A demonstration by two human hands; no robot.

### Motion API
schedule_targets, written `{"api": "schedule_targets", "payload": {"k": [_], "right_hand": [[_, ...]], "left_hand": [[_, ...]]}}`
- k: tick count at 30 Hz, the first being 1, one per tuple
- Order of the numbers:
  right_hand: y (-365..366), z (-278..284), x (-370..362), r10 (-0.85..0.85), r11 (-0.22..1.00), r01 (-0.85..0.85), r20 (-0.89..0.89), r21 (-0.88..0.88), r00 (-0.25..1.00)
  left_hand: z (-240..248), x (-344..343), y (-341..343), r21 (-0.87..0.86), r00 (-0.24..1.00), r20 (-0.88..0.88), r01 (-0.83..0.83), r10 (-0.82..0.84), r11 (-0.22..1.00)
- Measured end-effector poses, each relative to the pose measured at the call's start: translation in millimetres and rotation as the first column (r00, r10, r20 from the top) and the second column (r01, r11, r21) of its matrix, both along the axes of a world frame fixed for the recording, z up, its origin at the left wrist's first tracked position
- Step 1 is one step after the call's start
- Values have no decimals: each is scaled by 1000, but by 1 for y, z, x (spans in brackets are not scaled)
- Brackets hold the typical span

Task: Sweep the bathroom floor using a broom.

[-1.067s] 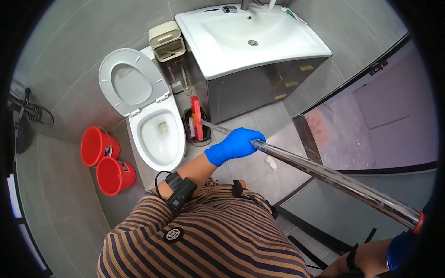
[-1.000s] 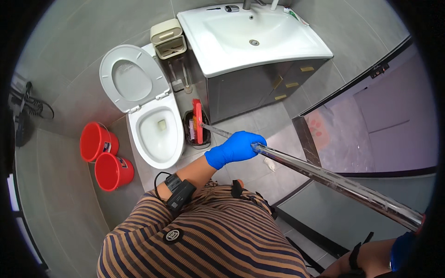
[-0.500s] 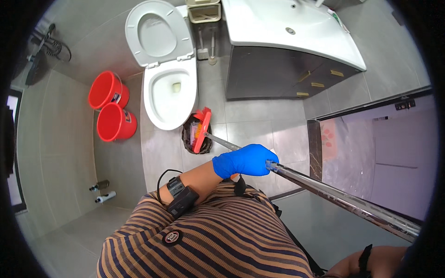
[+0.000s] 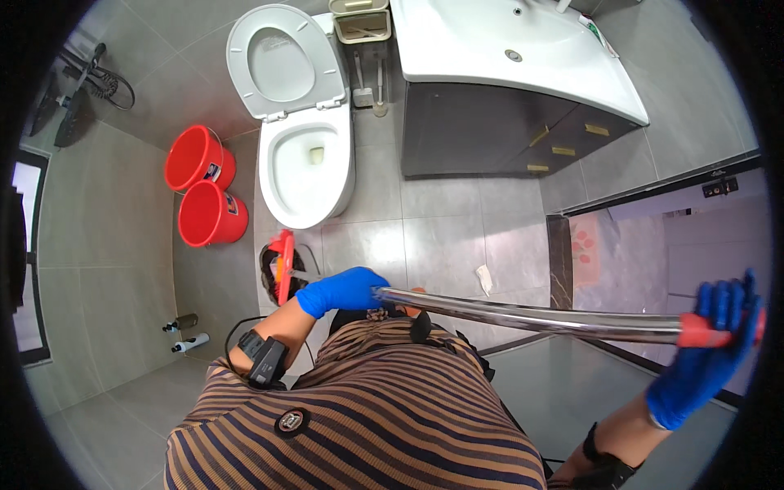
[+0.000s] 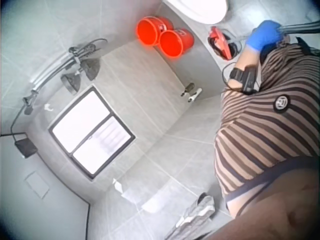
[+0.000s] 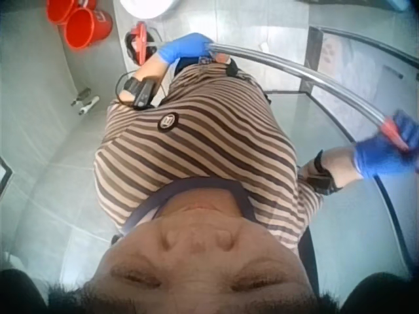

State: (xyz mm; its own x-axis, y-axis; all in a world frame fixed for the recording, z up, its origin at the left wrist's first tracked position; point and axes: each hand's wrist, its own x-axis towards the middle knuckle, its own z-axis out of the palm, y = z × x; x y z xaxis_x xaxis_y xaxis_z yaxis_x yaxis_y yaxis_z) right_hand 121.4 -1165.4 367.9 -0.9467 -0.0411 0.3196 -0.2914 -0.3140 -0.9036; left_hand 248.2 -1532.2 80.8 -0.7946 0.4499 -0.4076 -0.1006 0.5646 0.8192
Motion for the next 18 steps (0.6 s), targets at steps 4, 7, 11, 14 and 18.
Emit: {"api": "schedule_targets", "payload": {"k": [4,7,11,14,18], "right_hand": [[-52,-67,9,139,986,-124,153,-107,978],[-97,-98,20,87,992,-57,282,-115,955],[-135,-113,16,156,985,-118,344,-128,926],[-96,-112,-20,214,965,-171,225,-199,950],[-50,-74,-53,-36,990,62,194,-127,980]], "left_hand": [[-28,26,-41,-114,997,-7,-78,78,990],[-50,48,-78,-137,990,79,-108,119,985],[-51,68,-109,-276,970,120,-169,209,946],[-28,60,-105,-285,967,-52,-255,251,924],[8,23,-76,-264,959,-73,-283,273,922]]}}
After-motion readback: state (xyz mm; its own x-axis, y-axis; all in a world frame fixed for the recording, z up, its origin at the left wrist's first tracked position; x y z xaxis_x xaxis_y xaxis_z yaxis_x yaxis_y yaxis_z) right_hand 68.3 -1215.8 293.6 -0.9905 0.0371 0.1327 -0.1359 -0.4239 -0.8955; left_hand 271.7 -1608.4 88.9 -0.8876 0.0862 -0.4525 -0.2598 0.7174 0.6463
